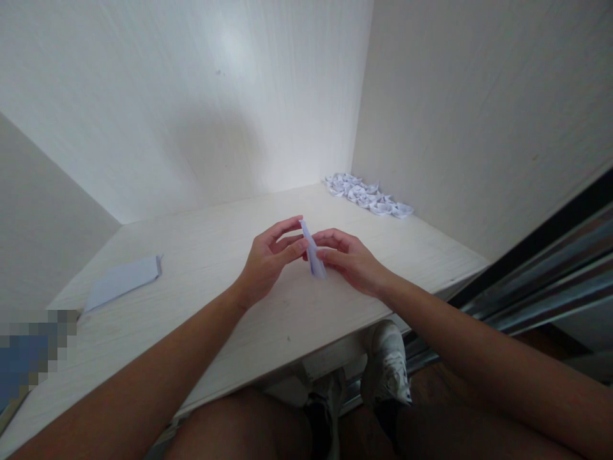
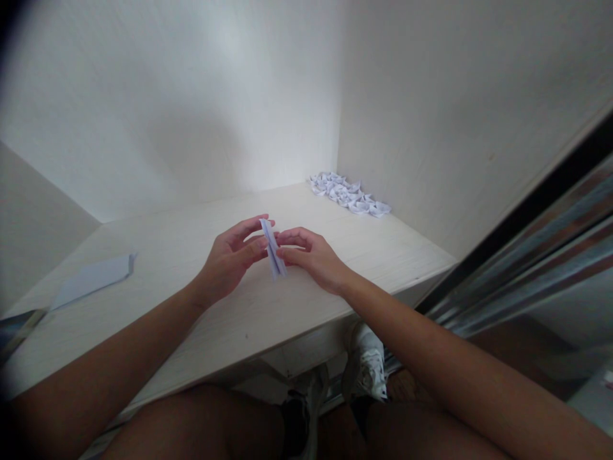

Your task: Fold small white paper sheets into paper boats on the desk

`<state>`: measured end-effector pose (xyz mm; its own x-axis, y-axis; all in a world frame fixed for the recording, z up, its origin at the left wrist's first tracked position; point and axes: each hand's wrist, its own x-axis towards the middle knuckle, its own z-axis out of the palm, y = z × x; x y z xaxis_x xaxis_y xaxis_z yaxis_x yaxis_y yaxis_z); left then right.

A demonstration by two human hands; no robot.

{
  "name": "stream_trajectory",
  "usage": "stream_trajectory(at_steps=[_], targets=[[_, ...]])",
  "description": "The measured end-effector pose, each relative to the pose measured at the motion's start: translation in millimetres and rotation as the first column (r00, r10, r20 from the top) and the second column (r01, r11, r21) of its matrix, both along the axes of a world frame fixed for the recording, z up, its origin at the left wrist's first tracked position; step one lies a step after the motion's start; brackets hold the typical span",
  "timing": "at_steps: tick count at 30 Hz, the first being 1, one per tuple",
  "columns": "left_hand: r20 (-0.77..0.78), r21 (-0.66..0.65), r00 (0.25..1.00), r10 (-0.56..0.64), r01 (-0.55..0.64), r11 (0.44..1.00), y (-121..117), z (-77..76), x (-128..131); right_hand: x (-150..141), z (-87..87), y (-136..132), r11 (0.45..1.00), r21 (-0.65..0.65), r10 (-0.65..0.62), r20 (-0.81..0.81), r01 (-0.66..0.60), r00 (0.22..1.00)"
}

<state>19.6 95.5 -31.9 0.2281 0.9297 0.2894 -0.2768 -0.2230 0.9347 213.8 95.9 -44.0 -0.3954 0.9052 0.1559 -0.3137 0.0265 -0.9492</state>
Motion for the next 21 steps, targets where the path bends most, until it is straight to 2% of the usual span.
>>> stream_trajectory(at_steps=[7, 14, 21], targets=[[-0.015, -0.028, 1.0, 0.026, -0.027, 0.999, -0.6, 0.7, 1.1, -1.1, 1.2, 0.5, 0.994, 0.106, -0.026, 0.104, 0.015, 0.994], [-0.038, -0.012, 0.998, 0.044, -0.045, 0.999, 0.5, 0.1, 0.7, -2.6, 2.8, -0.6, 0.981, 0.194, -0.007, 0.14, -0.021, 0.99], [-0.018, -0.028, 0.999, 0.034, -0.035, 0.999, 0.2, 0.1, 0.0, -2.0, 2.2, -0.3, 0.982, 0.187, 0.007, 0.108, -0.028, 0.994]])
